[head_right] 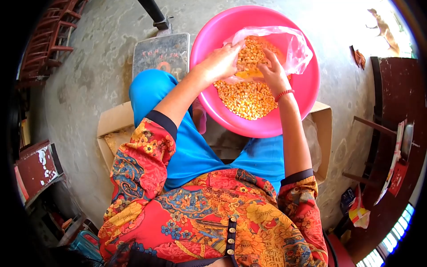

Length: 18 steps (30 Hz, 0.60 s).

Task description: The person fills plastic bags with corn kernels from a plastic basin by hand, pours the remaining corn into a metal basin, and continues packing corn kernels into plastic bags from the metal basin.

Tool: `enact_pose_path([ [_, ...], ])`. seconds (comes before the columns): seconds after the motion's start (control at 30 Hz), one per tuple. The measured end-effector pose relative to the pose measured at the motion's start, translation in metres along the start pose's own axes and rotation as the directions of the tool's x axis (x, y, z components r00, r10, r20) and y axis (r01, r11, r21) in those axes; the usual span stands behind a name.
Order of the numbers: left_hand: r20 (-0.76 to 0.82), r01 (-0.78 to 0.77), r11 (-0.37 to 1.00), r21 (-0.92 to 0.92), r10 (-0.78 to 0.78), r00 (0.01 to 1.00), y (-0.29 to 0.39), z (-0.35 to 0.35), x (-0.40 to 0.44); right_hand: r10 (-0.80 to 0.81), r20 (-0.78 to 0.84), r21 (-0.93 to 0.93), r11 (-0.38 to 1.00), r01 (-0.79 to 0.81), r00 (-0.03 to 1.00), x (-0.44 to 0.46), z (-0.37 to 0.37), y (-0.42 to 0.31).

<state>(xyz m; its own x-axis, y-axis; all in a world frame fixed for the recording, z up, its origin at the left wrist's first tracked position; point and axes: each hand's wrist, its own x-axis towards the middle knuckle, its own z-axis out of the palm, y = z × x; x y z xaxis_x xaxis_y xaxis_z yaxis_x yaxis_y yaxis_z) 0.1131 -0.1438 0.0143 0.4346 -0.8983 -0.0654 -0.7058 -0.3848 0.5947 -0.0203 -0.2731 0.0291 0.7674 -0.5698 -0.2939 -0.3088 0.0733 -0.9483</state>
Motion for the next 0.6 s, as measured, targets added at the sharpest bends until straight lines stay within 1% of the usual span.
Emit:
enact_pose_path([
  [0.07,0.005,0.011,1.000,-0.018,-0.011,1.000,0.000,0.000,0.001,-0.012,0.112,-0.250,0.967,0.040,0.994,0.002,-0.014,0.028],
  [0.1,0.008,0.021,0.999,-0.035,-0.020,1.000,0.000,-0.001,0.002,-0.059,0.126,-0.338,0.936,0.099,0.990,-0.002,-0.014,0.035],
  [0.13,0.008,0.020,0.999,-0.035,-0.020,1.000,0.000,-0.001,0.003,-0.059,0.126,-0.337,0.936,0.099,0.990,-0.006,-0.018,0.039],
  [0.17,-0.004,0.008,0.999,-0.032,-0.009,1.000,0.000,-0.002,0.003,0.006,0.178,-0.563,0.821,0.097,0.984,-0.009,-0.022,0.043],
  [0.2,-0.016,-0.004,1.000,-0.029,0.003,1.000,0.000,-0.002,0.003,0.083,0.211,-0.751,0.652,0.107,0.974,-0.014,-0.023,0.043],
  [0.23,-0.015,-0.004,1.000,-0.030,0.004,1.000,-0.001,-0.001,0.004,0.083,0.210,-0.751,0.651,0.106,0.974,-0.018,-0.023,0.043],
  [0.27,-0.014,-0.022,0.999,-0.045,0.022,1.000,-0.002,0.001,0.004,-0.027,0.159,-0.681,0.721,0.130,0.987,-0.022,-0.021,0.044],
  [0.33,-0.011,-0.039,0.997,-0.060,0.039,0.999,-0.001,-0.001,0.003,-0.228,0.022,-0.524,0.827,0.205,0.973,-0.032,-0.012,0.037],
  [0.37,0.011,-0.025,0.999,-0.042,0.025,1.000,0.000,-0.002,0.002,-0.280,0.097,-0.621,0.733,0.278,0.955,-0.036,-0.015,0.027],
  [0.4,0.033,-0.012,1.000,-0.024,0.013,0.999,0.002,-0.004,0.001,-0.279,0.095,-0.620,0.734,0.276,0.956,-0.041,-0.012,0.018],
  [0.43,0.037,-0.016,1.000,-0.024,0.017,0.999,0.004,-0.004,0.001,-0.077,0.315,-0.548,0.799,0.248,0.946,-0.046,-0.009,0.011],
  [0.47,0.043,0.027,1.000,-0.002,-0.026,0.999,0.007,-0.004,0.001,0.110,0.525,-0.485,0.854,0.190,0.844,-0.050,-0.006,0.009],
  [0.5,0.045,0.071,0.997,0.022,-0.072,0.996,0.008,-0.004,0.001,-0.020,0.683,-0.417,0.810,0.412,0.730,-0.048,-0.001,0.018],
  [0.53,0.045,0.072,0.997,0.023,-0.073,0.996,0.009,-0.005,0.001,-0.096,0.685,-0.496,0.665,0.559,0.722,-0.048,0.005,0.028],
  [0.6,0.078,0.100,0.993,0.063,-0.105,0.991,0.011,-0.008,0.000,-0.216,0.613,-0.647,0.414,0.640,0.760,-0.049,0.024,0.050],
])
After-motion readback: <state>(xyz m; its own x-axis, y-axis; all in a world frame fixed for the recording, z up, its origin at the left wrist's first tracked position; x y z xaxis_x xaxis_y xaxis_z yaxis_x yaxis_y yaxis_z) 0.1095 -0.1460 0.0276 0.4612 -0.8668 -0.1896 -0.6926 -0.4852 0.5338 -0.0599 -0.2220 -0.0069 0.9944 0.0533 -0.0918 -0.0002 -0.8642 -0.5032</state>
